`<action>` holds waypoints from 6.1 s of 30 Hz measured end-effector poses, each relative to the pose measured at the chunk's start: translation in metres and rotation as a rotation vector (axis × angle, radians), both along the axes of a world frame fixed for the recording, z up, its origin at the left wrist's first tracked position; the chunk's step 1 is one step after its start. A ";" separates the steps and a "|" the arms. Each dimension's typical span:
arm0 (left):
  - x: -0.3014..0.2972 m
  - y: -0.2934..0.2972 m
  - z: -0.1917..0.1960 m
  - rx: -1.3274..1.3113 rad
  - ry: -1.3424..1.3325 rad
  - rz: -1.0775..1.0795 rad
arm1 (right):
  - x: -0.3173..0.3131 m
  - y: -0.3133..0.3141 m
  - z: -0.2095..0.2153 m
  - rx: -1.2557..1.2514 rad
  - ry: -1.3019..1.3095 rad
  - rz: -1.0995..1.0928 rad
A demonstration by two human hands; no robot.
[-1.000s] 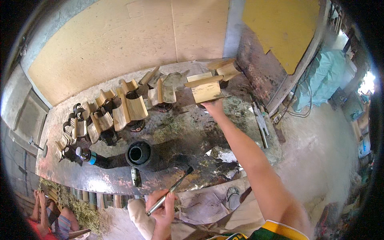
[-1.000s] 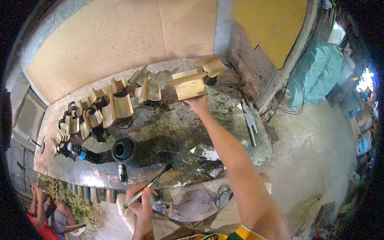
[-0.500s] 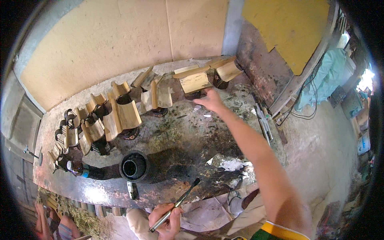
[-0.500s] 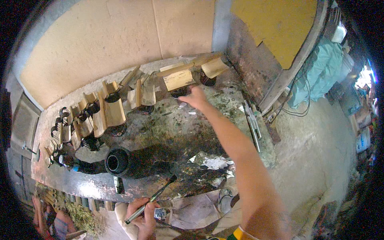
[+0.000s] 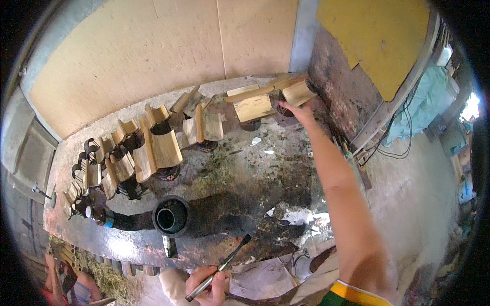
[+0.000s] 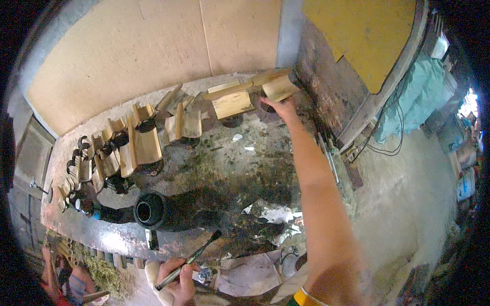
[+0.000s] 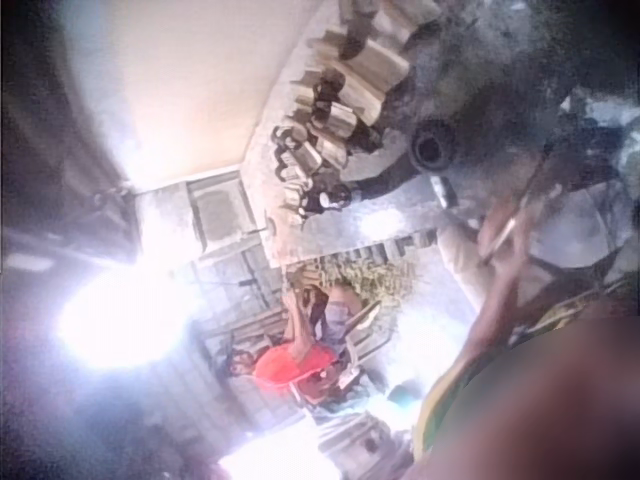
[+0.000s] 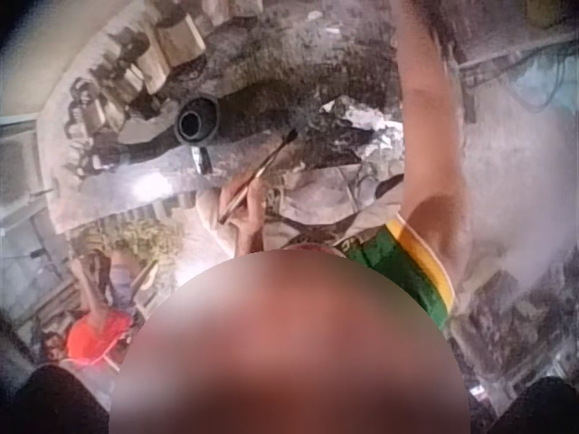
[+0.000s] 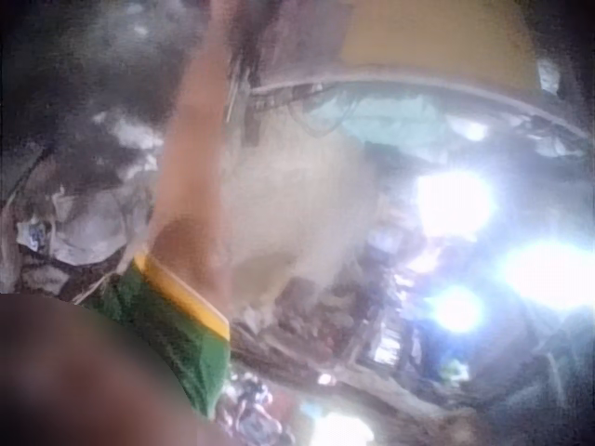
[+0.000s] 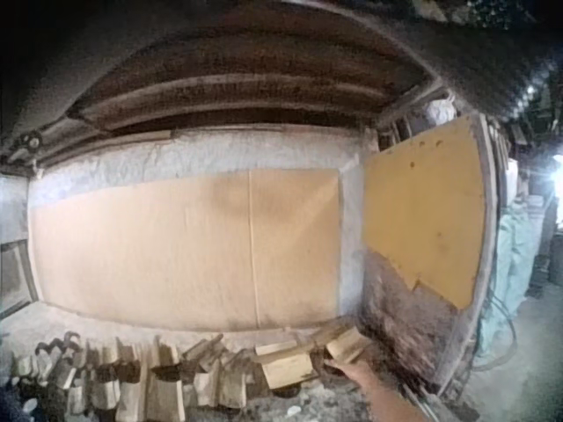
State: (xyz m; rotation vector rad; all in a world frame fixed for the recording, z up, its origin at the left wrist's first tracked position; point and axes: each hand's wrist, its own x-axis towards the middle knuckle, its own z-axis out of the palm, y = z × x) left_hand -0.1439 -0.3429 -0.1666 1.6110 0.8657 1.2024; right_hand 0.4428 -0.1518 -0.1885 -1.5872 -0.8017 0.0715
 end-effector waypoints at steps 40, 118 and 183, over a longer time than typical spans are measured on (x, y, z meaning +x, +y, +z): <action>0.138 0.001 0.076 -0.672 -0.714 -0.467 | -0.317 -0.274 0.060 0.086 0.907 0.524; 0.114 0.081 0.142 -0.148 -0.252 -0.414 | -0.289 -0.297 0.061 -0.050 1.363 0.676; 0.100 0.068 0.112 -0.494 -0.716 -0.336 | -0.267 -0.298 0.044 0.375 1.233 0.720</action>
